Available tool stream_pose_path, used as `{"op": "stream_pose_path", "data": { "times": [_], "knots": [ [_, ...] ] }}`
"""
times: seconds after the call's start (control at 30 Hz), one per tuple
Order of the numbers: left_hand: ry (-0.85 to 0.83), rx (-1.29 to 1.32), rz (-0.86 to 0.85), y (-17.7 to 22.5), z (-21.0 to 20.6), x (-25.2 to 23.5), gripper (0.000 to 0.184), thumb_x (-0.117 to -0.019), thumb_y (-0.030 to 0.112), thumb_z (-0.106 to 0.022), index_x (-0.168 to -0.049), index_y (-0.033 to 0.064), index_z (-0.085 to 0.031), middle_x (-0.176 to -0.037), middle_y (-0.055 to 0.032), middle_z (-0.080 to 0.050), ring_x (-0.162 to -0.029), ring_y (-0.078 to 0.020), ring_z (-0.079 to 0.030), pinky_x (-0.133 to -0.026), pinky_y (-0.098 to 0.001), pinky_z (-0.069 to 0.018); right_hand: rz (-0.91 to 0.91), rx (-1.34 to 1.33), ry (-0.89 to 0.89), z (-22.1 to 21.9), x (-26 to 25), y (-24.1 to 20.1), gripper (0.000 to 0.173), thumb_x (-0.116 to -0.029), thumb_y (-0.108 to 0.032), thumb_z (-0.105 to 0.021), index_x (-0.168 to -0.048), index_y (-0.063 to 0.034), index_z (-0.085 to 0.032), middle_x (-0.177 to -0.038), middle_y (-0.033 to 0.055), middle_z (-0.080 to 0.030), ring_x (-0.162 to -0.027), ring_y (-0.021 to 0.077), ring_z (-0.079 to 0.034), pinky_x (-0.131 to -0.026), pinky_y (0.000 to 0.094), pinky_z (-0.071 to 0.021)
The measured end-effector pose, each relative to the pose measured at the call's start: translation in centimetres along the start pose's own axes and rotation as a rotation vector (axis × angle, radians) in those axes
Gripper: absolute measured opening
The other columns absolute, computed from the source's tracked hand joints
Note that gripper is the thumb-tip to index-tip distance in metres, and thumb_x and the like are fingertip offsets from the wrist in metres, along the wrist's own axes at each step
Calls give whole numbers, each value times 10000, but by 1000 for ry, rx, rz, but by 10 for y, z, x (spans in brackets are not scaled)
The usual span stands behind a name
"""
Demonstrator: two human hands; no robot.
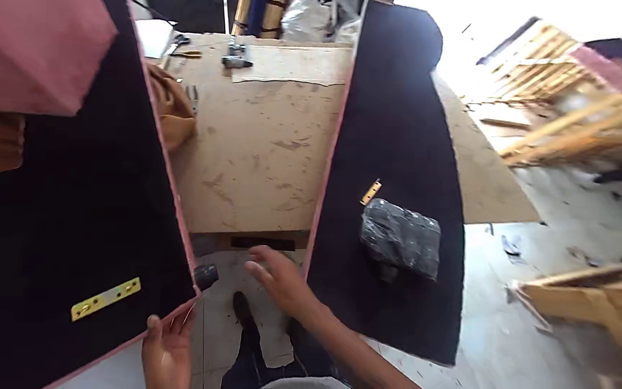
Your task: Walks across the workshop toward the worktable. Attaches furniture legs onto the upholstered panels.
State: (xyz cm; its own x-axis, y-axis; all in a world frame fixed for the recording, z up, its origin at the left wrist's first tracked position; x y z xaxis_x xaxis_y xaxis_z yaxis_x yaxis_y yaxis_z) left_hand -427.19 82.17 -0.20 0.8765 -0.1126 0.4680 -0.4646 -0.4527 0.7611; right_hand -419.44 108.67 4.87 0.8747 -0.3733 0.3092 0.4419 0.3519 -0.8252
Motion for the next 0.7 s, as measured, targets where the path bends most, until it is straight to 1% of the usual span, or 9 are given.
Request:
{"op": "stream_pose_path", "data": {
  "times": [0.1,0.2,0.27,0.37,0.4,0.47,0.53,0.63,0.7],
  "knots": [
    [-93,35,58,-19,14,2,557,-1035,527,-507,-1371,84,-490,-1264,-175,-693,-1113,-343,-708,-949,-523,-595,-143,215,342,73,65,81,431,-1037,-470,-527,-1280,-149,-681,-1249,30,-691,-1194,164,-638,-1040,430,-530],
    [-122,-37,53,-36,12,11,459,-1098,456,-343,-1405,131,-446,-1309,-138,-676,-1089,-310,-716,-901,-472,-614,-212,436,660,129,127,154,371,-998,-444,-583,-1207,-170,-721,-1245,43,-685,-1207,222,-621,-1026,473,-524],
    [-129,-165,32,-49,-2,23,421,-1115,394,-300,-1434,136,-394,-1234,-77,-704,-992,-230,-740,-841,-396,-628,-225,519,800,149,147,192,404,-930,-478,-650,-1209,-194,-722,-1301,58,-653,-1246,271,-585,-1035,507,-499],
    [-246,-390,-11,-91,-57,59,353,-1105,248,-365,-1352,9,-448,-1034,-69,-710,-838,-180,-727,-798,-370,-625,-234,485,777,158,147,228,463,-847,-418,-782,-1270,-245,-711,-1392,93,-585,-1298,303,-546,-1033,508,-517],
    [-327,-463,3,-111,-87,76,341,-1097,219,-403,-1331,-19,-473,-1028,-96,-706,-852,-202,-726,-813,-393,-624,-206,445,770,158,145,236,458,-831,-361,-806,-1264,-243,-712,-1388,93,-581,-1287,287,-551,-1025,482,-528],
    [-508,-582,11,-162,-156,114,411,-1062,225,-517,-1361,-56,-496,-1179,-183,-691,-1036,-283,-710,-914,-471,-599,-118,329,769,165,153,247,416,-828,-289,-814,-1225,-218,-717,-1364,78,-586,-1219,206,-598,-973,389,-570],
    [-626,-735,-119,-223,-228,144,675,-957,381,-685,-1458,-12,-460,-1428,-186,-571,-1295,-286,-587,-1045,-487,-534,8,150,786,182,182,258,418,-852,-334,-811,-1234,-200,-707,-1365,66,-579,-1074,127,-649,-805,304,-612],
    [-611,-1087,-629,-323,-317,167,1118,-750,747,-741,-1549,40,-404,-1632,-217,-319,-1513,-356,-316,-1203,-555,-355,102,-93,832,216,263,301,479,-859,-342,-818,-1279,-165,-669,-1398,54,-586,-1224,136,-617,-873,326,-627],
    [-467,-1268,-908,-377,-353,177,1230,-639,902,-672,-1542,95,-457,-1642,-242,-291,-1524,-436,-256,-1229,-616,-263,18,-243,840,242,333,345,516,-839,-265,-835,-1280,-69,-652,-1361,128,-603,-1155,190,-663,-848,379,-644]
  ]
}}
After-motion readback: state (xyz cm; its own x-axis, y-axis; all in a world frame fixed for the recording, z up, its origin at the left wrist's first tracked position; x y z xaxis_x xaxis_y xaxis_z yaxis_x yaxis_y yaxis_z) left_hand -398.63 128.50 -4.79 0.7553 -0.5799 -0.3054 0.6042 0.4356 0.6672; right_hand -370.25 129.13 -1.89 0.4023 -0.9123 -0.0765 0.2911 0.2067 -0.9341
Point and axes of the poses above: each hand's wrist, its own x-axis away from the middle knuckle, its own z-axis out of the back of the hand, y = z × x, the point moved 1 cm from there along -x, towards the middle knuckle
